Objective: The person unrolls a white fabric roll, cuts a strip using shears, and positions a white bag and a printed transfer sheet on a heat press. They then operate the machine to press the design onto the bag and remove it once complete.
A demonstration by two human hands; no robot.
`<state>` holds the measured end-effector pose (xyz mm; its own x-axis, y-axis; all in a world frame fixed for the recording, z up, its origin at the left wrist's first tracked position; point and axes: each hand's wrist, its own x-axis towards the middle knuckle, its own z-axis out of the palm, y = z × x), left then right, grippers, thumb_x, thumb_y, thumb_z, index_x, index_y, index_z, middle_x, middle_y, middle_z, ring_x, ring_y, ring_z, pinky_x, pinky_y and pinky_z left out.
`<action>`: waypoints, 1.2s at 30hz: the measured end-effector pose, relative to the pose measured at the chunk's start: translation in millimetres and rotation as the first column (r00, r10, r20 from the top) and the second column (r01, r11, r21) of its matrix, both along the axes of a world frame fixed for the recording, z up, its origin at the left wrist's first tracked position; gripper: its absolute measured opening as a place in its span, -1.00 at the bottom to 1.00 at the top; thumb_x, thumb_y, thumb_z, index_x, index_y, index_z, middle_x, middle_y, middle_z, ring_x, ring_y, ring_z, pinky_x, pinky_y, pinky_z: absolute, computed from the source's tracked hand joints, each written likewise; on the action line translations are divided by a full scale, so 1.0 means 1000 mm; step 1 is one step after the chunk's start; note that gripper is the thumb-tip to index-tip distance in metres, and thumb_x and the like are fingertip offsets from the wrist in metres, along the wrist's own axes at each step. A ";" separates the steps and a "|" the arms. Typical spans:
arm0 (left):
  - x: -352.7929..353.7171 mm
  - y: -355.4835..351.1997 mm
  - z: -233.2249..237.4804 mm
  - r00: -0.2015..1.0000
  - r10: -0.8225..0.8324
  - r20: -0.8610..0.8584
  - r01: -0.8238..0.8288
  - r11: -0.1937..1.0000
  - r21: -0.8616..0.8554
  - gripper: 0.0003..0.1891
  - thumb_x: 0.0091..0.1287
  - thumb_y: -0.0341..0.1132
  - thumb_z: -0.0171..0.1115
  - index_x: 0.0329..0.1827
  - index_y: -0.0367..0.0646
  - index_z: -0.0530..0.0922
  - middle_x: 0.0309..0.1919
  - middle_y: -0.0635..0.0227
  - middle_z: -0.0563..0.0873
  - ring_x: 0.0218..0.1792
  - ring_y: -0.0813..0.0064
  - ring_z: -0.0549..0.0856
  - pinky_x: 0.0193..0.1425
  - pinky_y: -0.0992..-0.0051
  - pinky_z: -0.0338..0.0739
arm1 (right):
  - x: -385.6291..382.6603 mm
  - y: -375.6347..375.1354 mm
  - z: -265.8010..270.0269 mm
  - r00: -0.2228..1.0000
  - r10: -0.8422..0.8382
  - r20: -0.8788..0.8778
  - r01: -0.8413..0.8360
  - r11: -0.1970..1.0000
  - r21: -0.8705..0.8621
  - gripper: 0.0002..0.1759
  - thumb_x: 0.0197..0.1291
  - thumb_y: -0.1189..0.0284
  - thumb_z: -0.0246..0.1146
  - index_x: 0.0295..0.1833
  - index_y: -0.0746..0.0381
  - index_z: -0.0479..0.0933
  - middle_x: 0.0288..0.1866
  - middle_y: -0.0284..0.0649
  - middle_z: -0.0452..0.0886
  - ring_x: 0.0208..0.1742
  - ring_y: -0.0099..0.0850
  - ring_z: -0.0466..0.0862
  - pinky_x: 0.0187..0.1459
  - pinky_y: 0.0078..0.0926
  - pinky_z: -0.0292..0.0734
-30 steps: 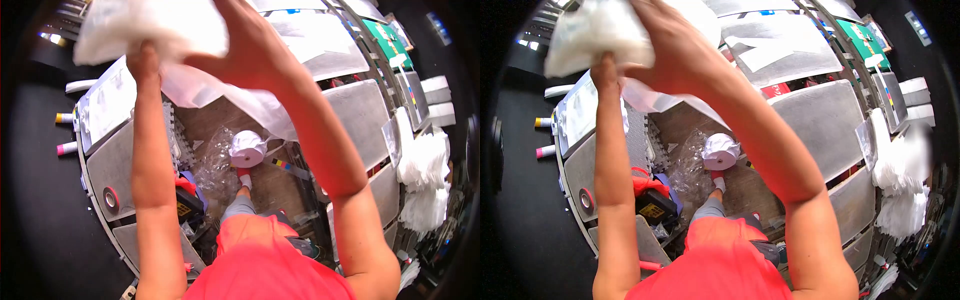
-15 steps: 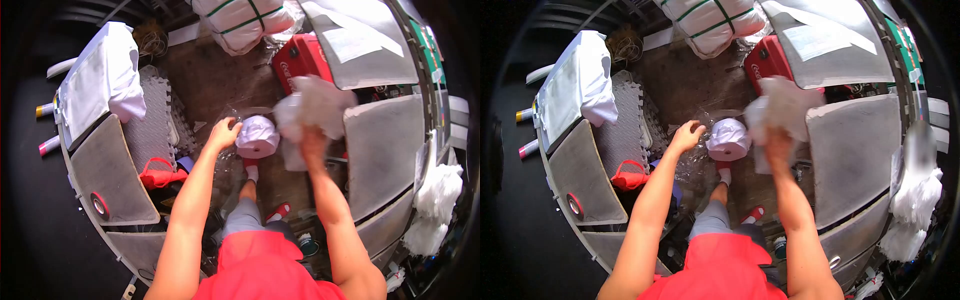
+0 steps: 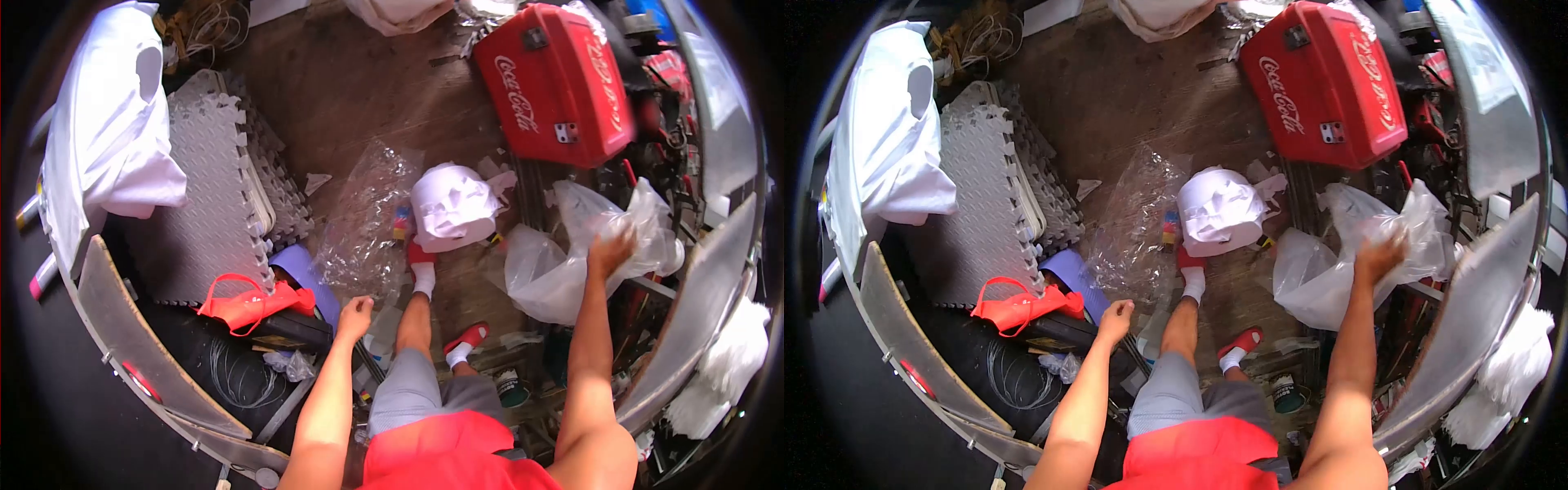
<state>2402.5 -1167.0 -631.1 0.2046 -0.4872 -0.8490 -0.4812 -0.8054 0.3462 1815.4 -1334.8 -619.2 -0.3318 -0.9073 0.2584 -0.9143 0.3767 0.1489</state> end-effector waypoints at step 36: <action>-0.011 0.010 -0.070 0.994 -0.105 -0.018 0.105 0.993 0.045 -0.66 0.44 -0.23 0.20 0.15 -0.26 0.65 -0.14 0.22 0.81 -0.15 0.42 0.78 0.02 0.41 0.63 | 0.011 -0.009 -0.076 0.949 -0.041 0.313 0.071 0.994 -0.087 -0.27 0.26 0.24 0.34 0.41 0.44 0.32 0.46 0.20 0.36 0.49 0.09 0.35 0.49 -0.10 0.25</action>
